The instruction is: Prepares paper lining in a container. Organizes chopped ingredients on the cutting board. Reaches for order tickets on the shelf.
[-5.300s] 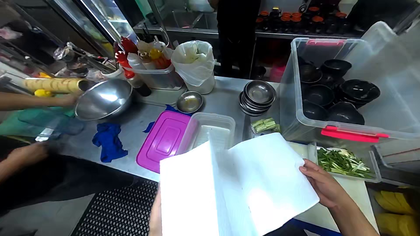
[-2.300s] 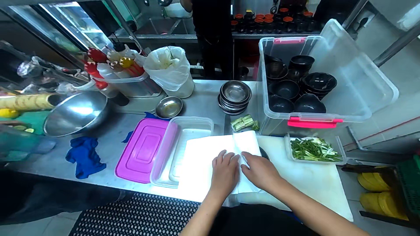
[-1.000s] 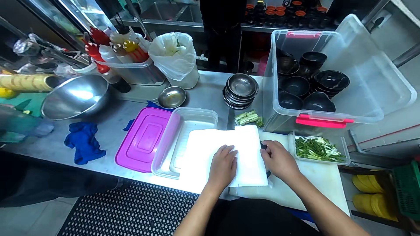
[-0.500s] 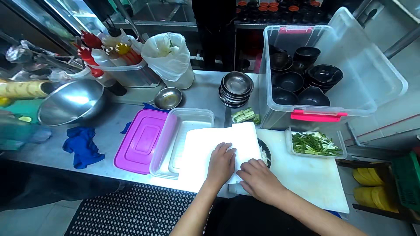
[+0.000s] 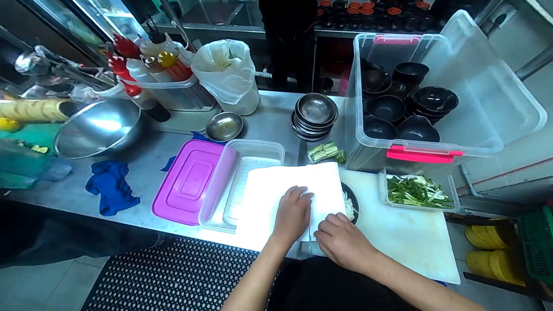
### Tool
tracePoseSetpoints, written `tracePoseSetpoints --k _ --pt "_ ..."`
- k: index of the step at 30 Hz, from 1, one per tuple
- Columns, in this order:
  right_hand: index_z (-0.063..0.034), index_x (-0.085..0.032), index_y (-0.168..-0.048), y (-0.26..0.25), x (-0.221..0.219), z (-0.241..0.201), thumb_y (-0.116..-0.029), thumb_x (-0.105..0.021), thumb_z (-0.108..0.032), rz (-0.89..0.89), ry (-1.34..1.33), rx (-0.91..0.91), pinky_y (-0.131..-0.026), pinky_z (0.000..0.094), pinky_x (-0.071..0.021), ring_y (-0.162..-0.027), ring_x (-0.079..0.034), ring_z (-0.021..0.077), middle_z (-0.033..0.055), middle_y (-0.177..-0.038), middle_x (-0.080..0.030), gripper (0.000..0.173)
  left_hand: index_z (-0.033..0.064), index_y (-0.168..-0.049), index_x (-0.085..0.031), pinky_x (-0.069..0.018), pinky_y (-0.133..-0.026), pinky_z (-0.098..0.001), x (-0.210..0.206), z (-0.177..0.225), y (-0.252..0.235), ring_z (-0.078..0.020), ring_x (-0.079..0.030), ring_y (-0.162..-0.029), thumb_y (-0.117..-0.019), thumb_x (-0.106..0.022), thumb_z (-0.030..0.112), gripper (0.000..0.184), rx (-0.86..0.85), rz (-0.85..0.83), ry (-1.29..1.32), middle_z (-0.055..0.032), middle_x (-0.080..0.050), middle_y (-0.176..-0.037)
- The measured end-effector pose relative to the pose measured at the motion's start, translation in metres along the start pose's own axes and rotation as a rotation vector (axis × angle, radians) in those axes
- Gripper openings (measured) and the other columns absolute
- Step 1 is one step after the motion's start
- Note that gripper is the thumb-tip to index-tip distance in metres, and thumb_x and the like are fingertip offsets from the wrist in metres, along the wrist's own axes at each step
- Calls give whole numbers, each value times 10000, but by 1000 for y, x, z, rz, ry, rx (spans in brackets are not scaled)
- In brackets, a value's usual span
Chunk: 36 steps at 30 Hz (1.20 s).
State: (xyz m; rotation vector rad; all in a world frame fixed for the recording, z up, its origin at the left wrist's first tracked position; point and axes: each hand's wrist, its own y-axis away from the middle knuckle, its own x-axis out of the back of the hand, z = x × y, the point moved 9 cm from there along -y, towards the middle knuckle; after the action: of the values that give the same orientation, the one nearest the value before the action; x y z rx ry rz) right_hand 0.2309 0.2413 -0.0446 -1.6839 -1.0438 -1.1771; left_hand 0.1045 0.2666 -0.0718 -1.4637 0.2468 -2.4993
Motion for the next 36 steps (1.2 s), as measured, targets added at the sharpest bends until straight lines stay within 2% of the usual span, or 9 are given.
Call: tracePoseSetpoints --k 7,15,19,22,25,27,29,33,36 --pt "-143 -700 -964 2 2 -5 -1031 -496 -236 22 13 32 -788 393 -520 -905 -635 217 22 -915 -664 234 189 -1173 -750 -457 -1109 -464 -1 0 0 -235 -525 -1355 -1035 -524 268 277 -6 1 -8 -10 -648 -1347" --pt "-136 -708 -1000 2 -2 -5 -1041 -497 -238 11 -37 37 -798 399 -539 -919 -648 227 34 -938 -676 238 166 -1172 -751 -467 -1100 -481 -1 2 -2 -246 -554 -1326 -1038 -524 285 289 -9 5 -17 -40 -651 -1341" --pt "-144 -714 -1051 1 -6 -3 -1060 -480 -300 -29 -69 30 -814 403 -539 -950 -652 230 34 -981 -687 282 158 -1180 -750 -469 -1098 -489 -3 3 0 -257 -555 -1329 -1032 -530 274 289 -7 28 -17 -47 -650 -1348" --pt "-161 -723 -1078 2 1 0 -1074 -458 -359 19 -111 9 -832 392 -536 -959 -651 211 20 -999 -693 330 168 -1186 -749 -472 -1089 -484 -5 2 2 -251 -546 -1337 -1035 -521 279 295 -11 51 -25 -39 -644 -1360" --pt "-181 -747 -1092 7 19 15 -1063 -488 -342 166 -151 -105 -857 390 -552 -975 -667 178 -2 -1013 -713 307 165 -1176 -752 -478 -1087 -471 -4 3 3 -250 -549 -1335 -1034 -521 267 289 -22 68 -24 -39 -643 -1360" --pt "-178 -763 -1077 14 30 34 -1039 -518 -309 269 -134 -244 -878 393 -568 -992 -678 166 -5 -1020 -722 280 156 -1170 -753 -483 -1083 -472 -3 3 3 -254 -558 -1325 -1030 -532 252 279 -31 76 -10 -50 -646 -1354" --pt "-158 -769 -1078 22 34 57 -1015 -532 -291 297 -125 -405 -895 396 -577 -1012 -680 169 6 -1036 -719 279 149 -1174 -752 -478 -1095 -463 -1 4 4 -249 -561 -1321 -1030 -537 243 275 -34 75 7 -56 -646 -1350" --pt "-143 -736 -1171 37 28 90 -1021 -516 -323 133 -197 -678 -801 402 -595 -884 -682 167 23 -1026 -703 321 159 -1214 -735 -471 -1104 -448 1 2 2 -218 -561 -1319 -1052 -514 275 297 -20 64 20 -36 -651 -1339" --pt "-156 -672 -1301 43 16 96 -1029 -512 -413 -33 -249 -795 -790 425 -587 -858 -679 182 23 -989 -696 407 145 -1227 -724 -464 -1119 -434 1 0 1 -202 -570 -1318 -1066 -490 251 303 -21 65 15 -18 -661 -1338"
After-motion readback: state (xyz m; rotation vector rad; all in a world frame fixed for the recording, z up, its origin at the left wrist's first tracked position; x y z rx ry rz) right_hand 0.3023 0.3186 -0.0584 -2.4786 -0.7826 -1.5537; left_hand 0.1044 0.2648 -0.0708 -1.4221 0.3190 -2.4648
